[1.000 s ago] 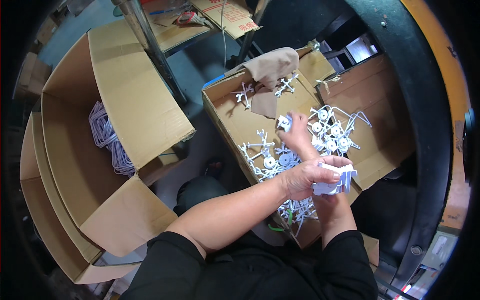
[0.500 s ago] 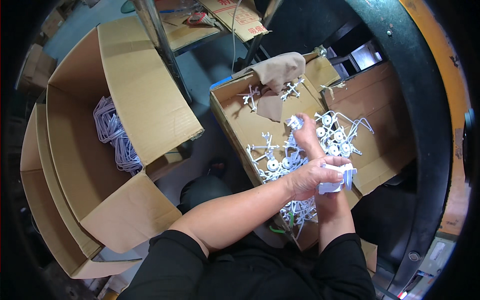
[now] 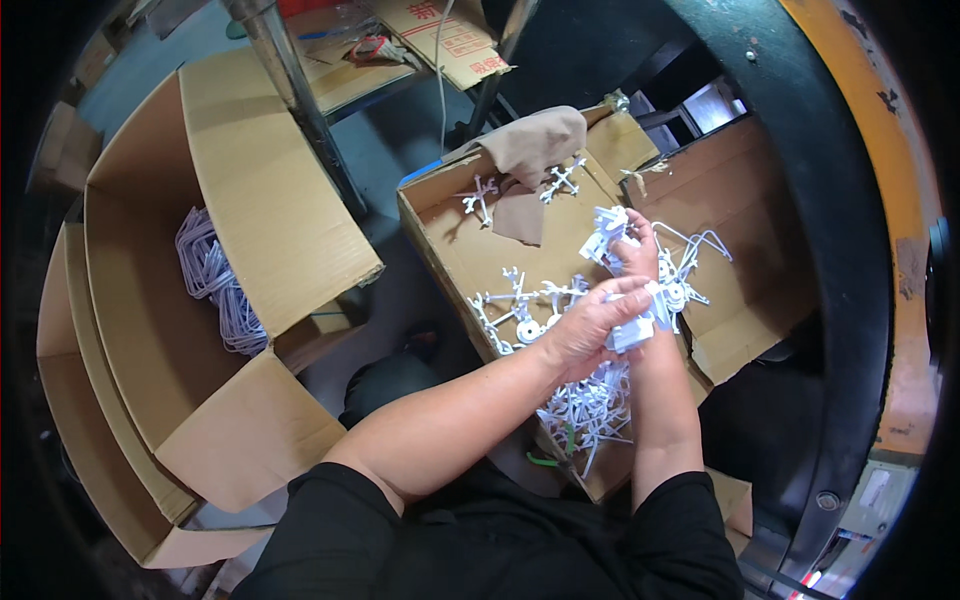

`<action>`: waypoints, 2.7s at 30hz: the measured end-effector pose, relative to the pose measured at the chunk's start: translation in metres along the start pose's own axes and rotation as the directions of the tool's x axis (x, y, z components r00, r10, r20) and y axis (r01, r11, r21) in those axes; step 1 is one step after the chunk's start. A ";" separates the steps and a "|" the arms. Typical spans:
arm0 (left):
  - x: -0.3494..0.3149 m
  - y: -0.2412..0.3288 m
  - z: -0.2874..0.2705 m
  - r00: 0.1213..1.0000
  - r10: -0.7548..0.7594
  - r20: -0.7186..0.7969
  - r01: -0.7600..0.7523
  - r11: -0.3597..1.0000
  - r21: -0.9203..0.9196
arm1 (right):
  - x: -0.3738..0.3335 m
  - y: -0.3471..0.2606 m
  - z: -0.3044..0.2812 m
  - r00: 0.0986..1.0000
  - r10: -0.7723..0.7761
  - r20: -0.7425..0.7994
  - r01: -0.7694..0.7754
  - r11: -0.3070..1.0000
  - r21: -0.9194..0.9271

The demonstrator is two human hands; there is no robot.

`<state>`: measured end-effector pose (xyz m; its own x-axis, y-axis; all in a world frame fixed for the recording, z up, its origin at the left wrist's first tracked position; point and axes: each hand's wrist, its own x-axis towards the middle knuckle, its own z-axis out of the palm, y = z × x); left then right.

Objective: The person sorts white plastic components and trims excess runner material from them using side cutters.

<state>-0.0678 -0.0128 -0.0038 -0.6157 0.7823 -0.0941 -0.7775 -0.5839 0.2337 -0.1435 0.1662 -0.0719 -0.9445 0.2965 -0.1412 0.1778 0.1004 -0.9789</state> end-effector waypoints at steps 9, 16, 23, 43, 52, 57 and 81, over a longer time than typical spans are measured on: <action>0.003 0.018 -0.005 0.955 0.141 -0.261 -0.062 0.955 0.289 | -0.081 -0.087 -0.059 0.938 -0.302 0.168 0.243 0.922 0.302; -0.007 0.001 -0.015 0.969 -0.132 -0.210 0.203 0.907 0.368 | -0.137 -0.064 -0.041 0.967 -0.122 0.225 0.180 0.948 -0.261; 0.005 -0.028 -0.021 0.979 -0.162 -0.120 0.196 0.908 0.371 | -0.170 -0.074 -0.037 0.979 -0.160 0.122 0.173 0.979 -0.107; -0.082 -0.050 0.018 0.951 0.067 -0.301 0.136 0.783 0.606 | -0.257 -0.073 -0.014 0.977 -0.181 0.115 0.174 0.983 0.066; -0.112 -0.098 0.012 0.947 0.304 -0.105 -0.077 0.532 0.843 | -0.323 -0.090 -0.006 0.995 -0.059 -0.079 0.044 0.982 -0.182; -0.150 -0.111 0.048 0.952 -0.093 -0.291 0.241 0.813 0.529 | -0.371 -0.065 -0.022 0.966 -0.190 -0.175 0.142 0.956 -0.255; -0.176 -0.327 0.193 0.262 -0.963 0.061 0.214 0.119 0.970 | -0.916 0.041 -0.136 -0.088 0.218 -0.972 -0.979 0.163 0.125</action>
<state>0.3195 0.0818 0.1228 0.5952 0.7806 -0.1909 -0.1006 0.3081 0.9460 0.7661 0.0279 0.0372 0.3900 0.9190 -0.0582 0.9189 -0.3925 -0.0393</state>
